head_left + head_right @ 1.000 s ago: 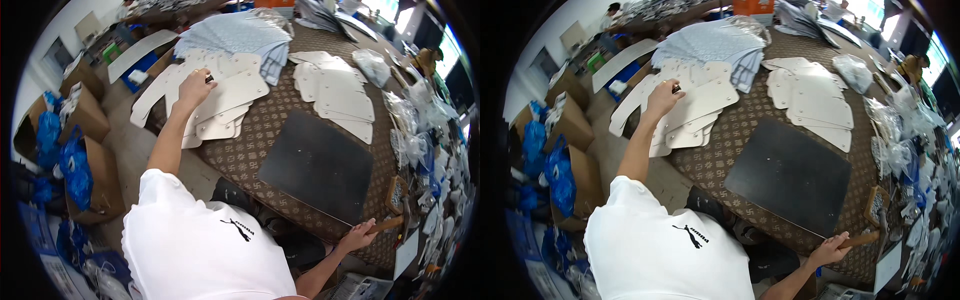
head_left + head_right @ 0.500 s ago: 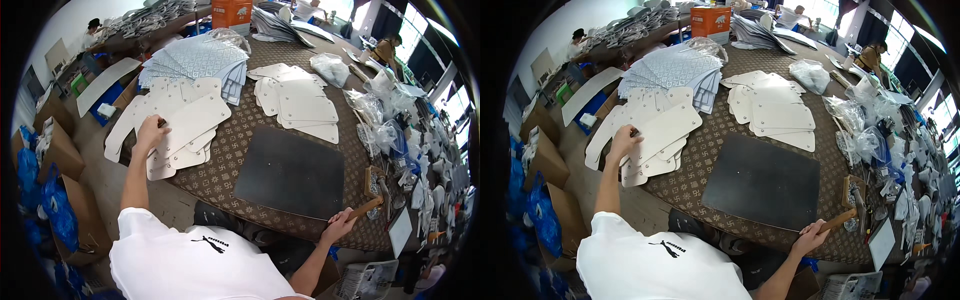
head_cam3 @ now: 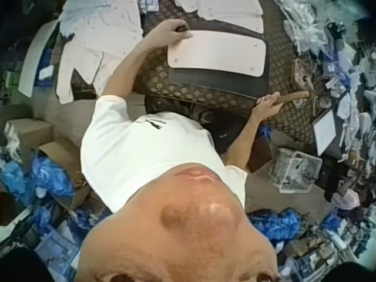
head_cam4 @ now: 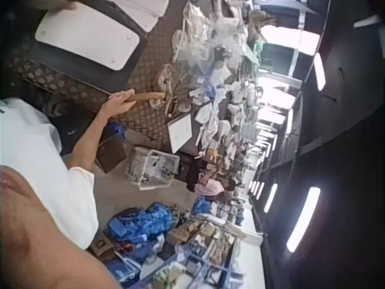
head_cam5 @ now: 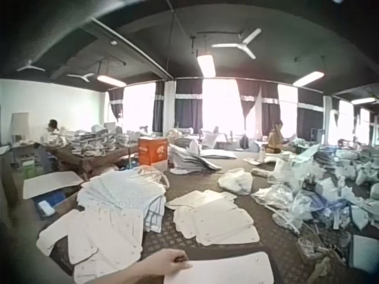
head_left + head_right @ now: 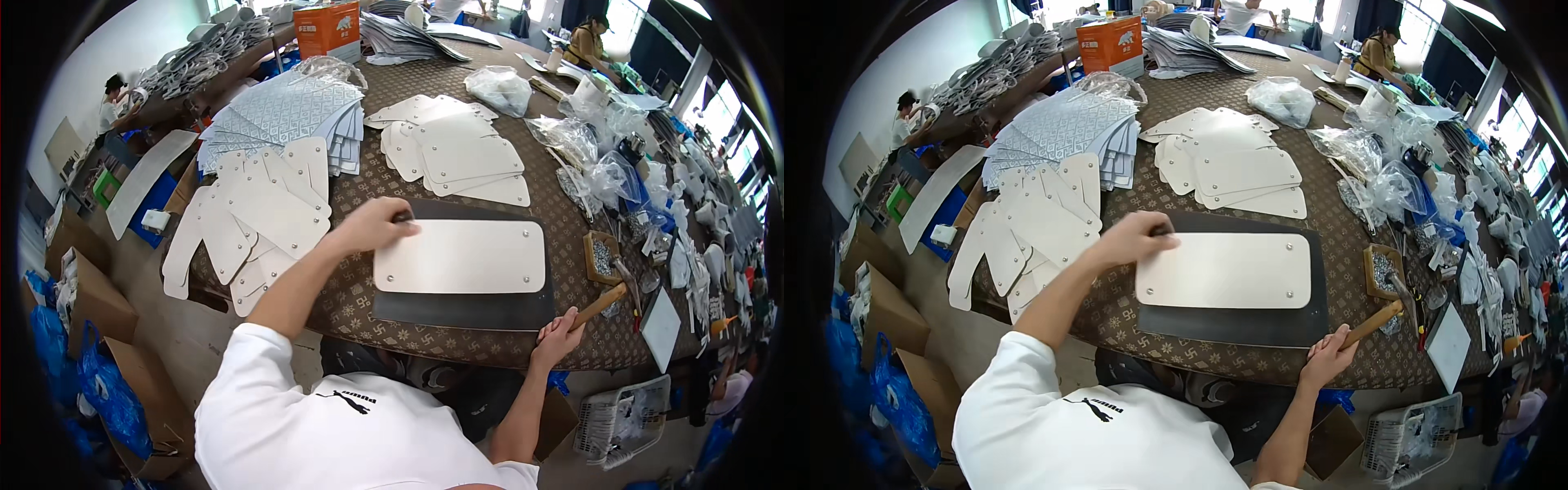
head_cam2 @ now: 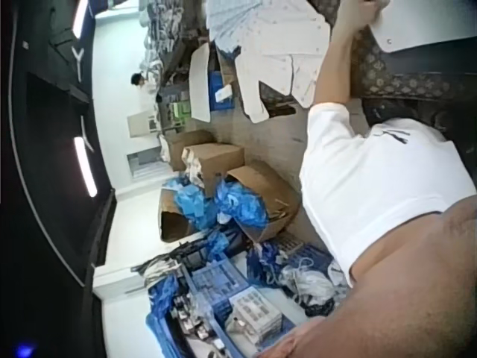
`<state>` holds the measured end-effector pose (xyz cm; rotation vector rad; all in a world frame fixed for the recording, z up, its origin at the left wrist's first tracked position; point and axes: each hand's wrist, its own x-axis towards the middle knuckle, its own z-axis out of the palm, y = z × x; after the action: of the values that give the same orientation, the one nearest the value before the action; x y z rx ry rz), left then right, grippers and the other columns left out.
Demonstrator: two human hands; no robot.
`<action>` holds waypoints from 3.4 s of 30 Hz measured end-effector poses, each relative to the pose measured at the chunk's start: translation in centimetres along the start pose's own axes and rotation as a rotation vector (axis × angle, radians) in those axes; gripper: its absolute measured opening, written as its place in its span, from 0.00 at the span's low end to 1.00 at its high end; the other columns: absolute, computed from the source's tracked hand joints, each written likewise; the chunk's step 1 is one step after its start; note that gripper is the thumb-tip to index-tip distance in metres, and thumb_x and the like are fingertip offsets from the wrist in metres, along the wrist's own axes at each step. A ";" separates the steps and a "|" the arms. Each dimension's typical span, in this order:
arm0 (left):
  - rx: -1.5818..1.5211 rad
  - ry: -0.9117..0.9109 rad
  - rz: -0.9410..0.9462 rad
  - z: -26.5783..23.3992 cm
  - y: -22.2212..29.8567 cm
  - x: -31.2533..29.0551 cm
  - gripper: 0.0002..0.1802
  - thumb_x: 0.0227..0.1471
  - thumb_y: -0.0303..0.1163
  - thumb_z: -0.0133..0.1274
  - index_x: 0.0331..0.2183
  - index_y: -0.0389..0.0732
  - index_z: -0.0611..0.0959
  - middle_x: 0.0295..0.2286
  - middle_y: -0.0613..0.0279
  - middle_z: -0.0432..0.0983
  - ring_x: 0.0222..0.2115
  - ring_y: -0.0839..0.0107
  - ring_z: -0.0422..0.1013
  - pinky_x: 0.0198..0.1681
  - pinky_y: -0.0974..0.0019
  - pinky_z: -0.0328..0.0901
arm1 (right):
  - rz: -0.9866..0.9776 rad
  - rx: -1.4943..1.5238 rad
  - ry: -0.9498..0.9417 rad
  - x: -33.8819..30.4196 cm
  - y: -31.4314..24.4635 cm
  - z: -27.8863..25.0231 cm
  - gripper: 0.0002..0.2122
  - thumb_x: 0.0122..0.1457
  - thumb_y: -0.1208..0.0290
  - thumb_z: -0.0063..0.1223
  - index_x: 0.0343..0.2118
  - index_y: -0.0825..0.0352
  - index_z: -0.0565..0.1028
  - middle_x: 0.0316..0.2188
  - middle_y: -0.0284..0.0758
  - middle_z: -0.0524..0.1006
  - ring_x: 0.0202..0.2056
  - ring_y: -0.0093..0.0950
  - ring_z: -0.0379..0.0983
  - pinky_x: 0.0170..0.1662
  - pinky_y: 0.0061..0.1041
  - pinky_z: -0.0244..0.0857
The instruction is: Manually assembling white packaging boards by hammering metal rivets into designated spots.
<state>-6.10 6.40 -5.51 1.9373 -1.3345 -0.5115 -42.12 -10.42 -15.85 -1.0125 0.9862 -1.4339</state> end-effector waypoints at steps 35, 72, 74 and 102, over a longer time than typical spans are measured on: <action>-0.433 0.130 0.085 9.1 -4.8 2.9 0.09 0.54 0.25 0.64 0.39 0.35 0.86 0.32 0.65 0.83 0.35 0.79 0.77 0.43 0.72 0.72 | -0.276 -0.874 -0.848 -6.8 -9.1 11.8 0.10 0.71 0.62 0.47 0.35 0.61 0.70 0.16 0.23 0.63 0.14 0.12 0.58 0.17 0.13 0.52; -0.672 -0.074 0.260 14.9 2.8 9.2 0.09 0.57 0.23 0.60 0.41 0.34 0.85 0.34 0.62 0.82 0.34 0.77 0.77 0.43 0.72 0.73 | 0.220 -0.511 -0.319 -6.9 -15.4 1.9 0.15 0.72 0.59 0.47 0.29 0.60 0.66 0.16 0.22 0.61 0.12 0.09 0.50 0.13 0.13 0.43; -0.679 -0.102 0.290 17.5 4.0 12.0 0.09 0.57 0.24 0.61 0.41 0.34 0.85 0.34 0.63 0.82 0.33 0.77 0.77 0.43 0.72 0.73 | 0.239 -0.501 -0.239 -6.5 -15.5 1.1 0.15 0.72 0.58 0.47 0.28 0.60 0.65 0.15 0.22 0.61 0.12 0.09 0.50 0.13 0.13 0.43; -0.605 -0.211 0.293 22.6 6.9 13.1 0.10 0.55 0.26 0.62 0.40 0.32 0.85 0.31 0.63 0.83 0.30 0.78 0.75 0.39 0.71 0.71 | 0.272 -0.630 -0.254 -2.2 -14.7 -0.6 0.14 0.70 0.57 0.50 0.30 0.61 0.69 0.17 0.20 0.61 0.14 0.09 0.52 0.15 0.15 0.46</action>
<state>-20.59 -14.59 -14.45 1.2013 -1.3624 -0.8714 -46.84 -6.99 -2.18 -1.4059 1.3585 -0.7516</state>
